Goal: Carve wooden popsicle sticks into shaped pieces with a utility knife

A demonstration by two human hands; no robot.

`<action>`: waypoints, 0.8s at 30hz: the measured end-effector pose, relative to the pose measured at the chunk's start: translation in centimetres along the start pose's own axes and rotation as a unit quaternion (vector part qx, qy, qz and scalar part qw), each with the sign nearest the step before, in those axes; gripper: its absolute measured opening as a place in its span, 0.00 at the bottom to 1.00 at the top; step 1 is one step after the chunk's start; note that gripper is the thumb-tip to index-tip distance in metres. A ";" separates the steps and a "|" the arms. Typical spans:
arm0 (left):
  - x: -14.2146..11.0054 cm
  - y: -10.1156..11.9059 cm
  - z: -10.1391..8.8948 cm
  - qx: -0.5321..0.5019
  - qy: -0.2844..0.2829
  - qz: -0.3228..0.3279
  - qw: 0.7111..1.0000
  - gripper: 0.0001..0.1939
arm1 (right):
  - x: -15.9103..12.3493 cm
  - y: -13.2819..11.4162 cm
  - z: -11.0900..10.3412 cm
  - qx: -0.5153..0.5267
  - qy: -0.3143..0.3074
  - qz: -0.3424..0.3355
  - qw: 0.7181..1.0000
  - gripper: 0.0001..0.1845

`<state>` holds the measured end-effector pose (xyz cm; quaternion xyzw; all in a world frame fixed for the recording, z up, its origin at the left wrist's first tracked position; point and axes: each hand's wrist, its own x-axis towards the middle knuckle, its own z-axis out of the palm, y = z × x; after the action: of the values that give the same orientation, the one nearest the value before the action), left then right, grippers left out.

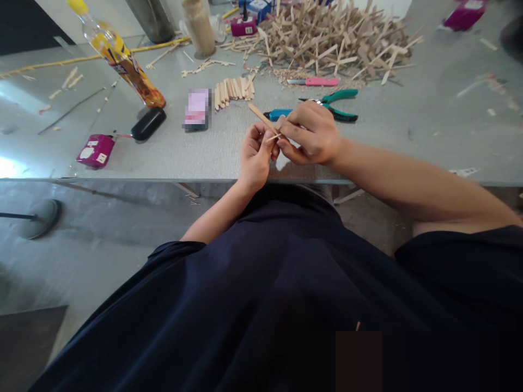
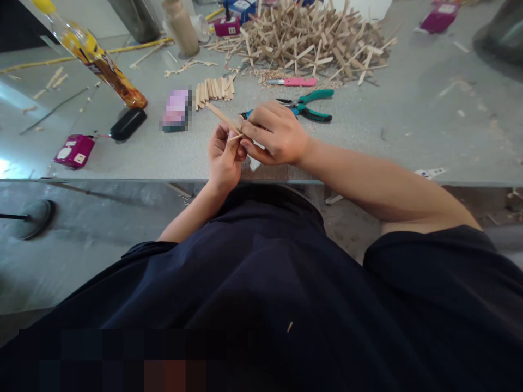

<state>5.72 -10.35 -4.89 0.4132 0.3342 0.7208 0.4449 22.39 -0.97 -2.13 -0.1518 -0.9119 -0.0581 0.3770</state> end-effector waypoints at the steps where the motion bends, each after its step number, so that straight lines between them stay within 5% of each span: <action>1: 0.0 0.0 0.0 0.004 0.003 -0.004 1.000 0.21 | 0.0 0.1 -0.2 0.011 -0.013 0.005 1.000 0.28; 7: 0.2 -0.1 -0.4 0.003 -0.001 0.002 1.000 0.21 | 0.3 0.4 -0.8 0.110 -0.065 0.054 0.990 0.30; 12: 0.6 -0.2 -0.6 0.015 -0.035 0.045 0.998 0.28 | 0.6 0.3 -0.8 0.145 -0.027 0.023 0.989 0.30; 16: 0.7 0.8 -0.5 0.012 -0.056 0.089 0.994 0.24 | 1.0 0.2 -0.9 0.125 0.034 -0.039 0.991 0.25; 24: 2.0 1.6 -0.6 -0.004 -0.033 -0.011 0.999 0.29 | 1.5 -0.4 -0.9 0.175 0.037 -0.035 0.983 0.24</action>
<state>4.10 -9.21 -3.18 0.4313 0.3212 0.7030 0.4654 21.87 -1.15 -0.41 -0.0495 -0.8981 0.0839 0.4289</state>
